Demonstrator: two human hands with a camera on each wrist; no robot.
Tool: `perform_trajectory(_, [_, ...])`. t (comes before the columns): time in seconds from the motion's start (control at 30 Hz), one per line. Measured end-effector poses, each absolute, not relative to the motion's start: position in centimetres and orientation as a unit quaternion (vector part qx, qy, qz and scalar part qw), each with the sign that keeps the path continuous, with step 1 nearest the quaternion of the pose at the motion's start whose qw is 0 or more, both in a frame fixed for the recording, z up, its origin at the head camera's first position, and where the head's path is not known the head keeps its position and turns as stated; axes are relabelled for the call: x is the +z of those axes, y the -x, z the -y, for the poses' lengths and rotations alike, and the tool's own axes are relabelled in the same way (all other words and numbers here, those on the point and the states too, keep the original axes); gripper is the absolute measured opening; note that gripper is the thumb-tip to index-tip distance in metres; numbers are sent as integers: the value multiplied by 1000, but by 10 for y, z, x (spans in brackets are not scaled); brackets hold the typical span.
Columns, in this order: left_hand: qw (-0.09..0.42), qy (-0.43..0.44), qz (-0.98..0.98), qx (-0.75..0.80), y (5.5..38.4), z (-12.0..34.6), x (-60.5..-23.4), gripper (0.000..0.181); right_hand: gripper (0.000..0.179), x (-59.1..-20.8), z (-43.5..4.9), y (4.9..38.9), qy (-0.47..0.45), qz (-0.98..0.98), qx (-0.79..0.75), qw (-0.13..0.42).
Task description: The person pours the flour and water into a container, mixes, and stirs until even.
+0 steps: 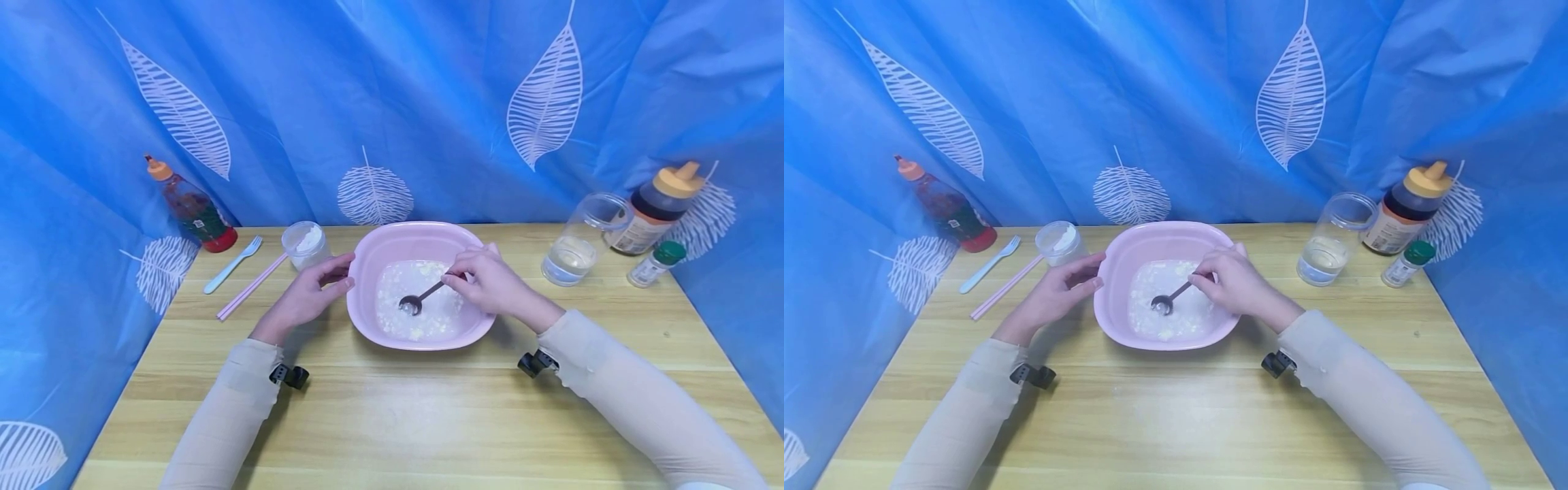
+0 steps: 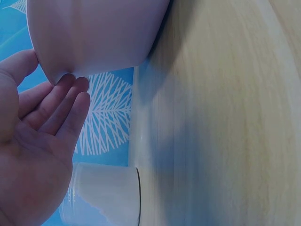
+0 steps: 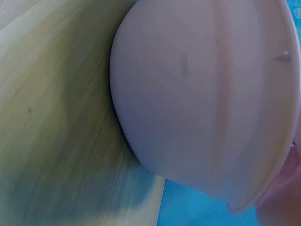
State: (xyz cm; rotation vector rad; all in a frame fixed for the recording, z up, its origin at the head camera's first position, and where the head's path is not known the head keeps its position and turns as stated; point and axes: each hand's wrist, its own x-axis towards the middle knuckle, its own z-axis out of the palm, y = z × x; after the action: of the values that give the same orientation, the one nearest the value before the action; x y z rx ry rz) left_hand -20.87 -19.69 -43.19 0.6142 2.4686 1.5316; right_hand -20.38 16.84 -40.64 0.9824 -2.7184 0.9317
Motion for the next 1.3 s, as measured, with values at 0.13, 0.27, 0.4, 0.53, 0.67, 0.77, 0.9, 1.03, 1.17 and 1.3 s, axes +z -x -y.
perform_trajectory(0.13, [84, -207, -830, 512, 210, 197, -433, 55, 13, -407, -171, 207, -301, 903, 301, 57])
perform_trajectory(0.27, [84, -205, -829, 513, 210, 197, -434, 55, 12, -405, -174, 208, -291, 906, 299, 64])
perform_trajectory(0.4, [84, -204, -828, 515, 209, 197, -434, 55, 11, -405, -178, 209, -284, 909, 296, 71])
perform_trajectory(0.53, [85, -203, -828, 516, 209, 198, -434, 55, 10, -405, -182, 210, -277, 910, 298, 78])
perform_trajectory(0.67, [86, -203, -829, 514, 209, 197, -434, 54, 10, -404, -184, 209, -273, 904, 318, 86])
perform_trajectory(0.77, [85, -204, -830, 512, 209, 197, -434, 54, 9, -403, -182, 207, -272, 896, 340, 86])
perform_trajectory(0.9, [84, -201, -832, 510, 209, 197, -435, 54, 8, -403, -175, 206, -275, 891, 353, 68])
perform_trajectory(1.03, [85, -201, -831, 512, 209, 198, -434, 54, 10, -405, -167, 206, -276, 900, 333, 57])
perform_trajectory(1.17, [86, -205, -829, 513, 209, 198, -433, 54, 12, -405, -166, 208, -262, 913, 305, 70])
perform_trajectory(1.3, [86, -206, -828, 514, 209, 198, -432, 54, 13, -403, -173, 209, -253, 922, 283, 80])
